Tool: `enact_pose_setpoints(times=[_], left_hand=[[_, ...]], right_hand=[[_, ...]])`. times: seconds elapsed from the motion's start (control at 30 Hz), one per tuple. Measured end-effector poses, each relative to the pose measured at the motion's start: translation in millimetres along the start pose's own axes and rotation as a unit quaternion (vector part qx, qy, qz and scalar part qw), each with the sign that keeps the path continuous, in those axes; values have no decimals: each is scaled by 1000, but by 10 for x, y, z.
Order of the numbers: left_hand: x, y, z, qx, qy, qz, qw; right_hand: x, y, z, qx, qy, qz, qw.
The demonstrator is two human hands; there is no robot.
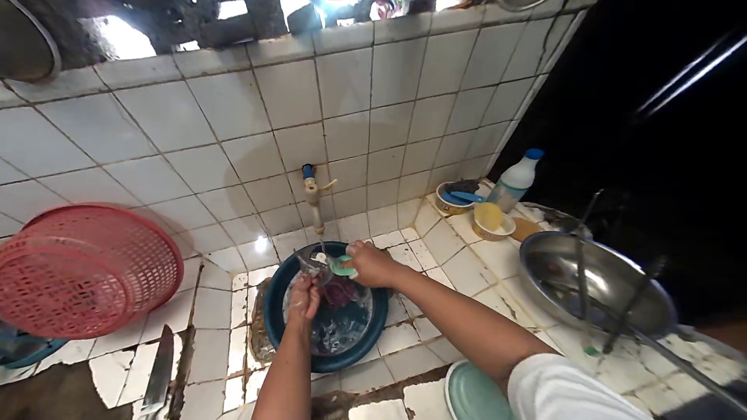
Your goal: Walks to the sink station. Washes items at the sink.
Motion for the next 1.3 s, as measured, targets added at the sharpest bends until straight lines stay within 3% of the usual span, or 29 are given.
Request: enact_pose_setpoints(times=[0.17, 0.37, 0.5, 0.6, 0.7, 0.83, 0.93, 1.03, 1.13, 1.23, 1.3], left_hand=[[55, -33, -30, 68, 10, 19, 997], [95, -115, -58, 104, 29, 46, 993], [85, -25, -69, 89, 31, 43, 995], [-58, 122, -68, 15, 4, 17, 1000], [-287, 357, -23, -50, -41, -43, 997], [-573, 660, -11, -96, -101, -129, 982], [-673, 700, -94, -144, -115, -133, 974], [-626, 714, -143, -203, -109, -85, 969], [-547, 495, -199, -226, -101, 13, 969], [-546, 141, -218, -209, -107, 181, 955], [-603, -131, -223, -169, -123, 321, 924]], right_hand=[[-161, 252, 141, -65, -48, 66, 995], [-18, 131, 435, -35, -3, 62, 997], [-87, 76, 534, 4, -32, -9, 999], [-233, 87, 579, -2, -92, 72, 993], [-314, 43, 617, -40, -154, 283, 946], [-235, -229, 746, -58, -193, 538, 818], [-93, -319, 830, -47, -167, 570, 803], [62, -337, 794, -32, -151, 558, 816], [164, -314, 635, -34, -198, 524, 828], [344, -222, 481, -46, -188, 553, 811], [469, -137, 417, -56, -164, 557, 812]])
Point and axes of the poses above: each hand's wrist, its own z-axis towards the middle knuckle, its own y-axis out of the back of the hand, x = y × z, the point moved 8 cm from there along z, towards the middle knuckle, and after that the axes turned 7 degrees about -y, right-handed, at the moved point
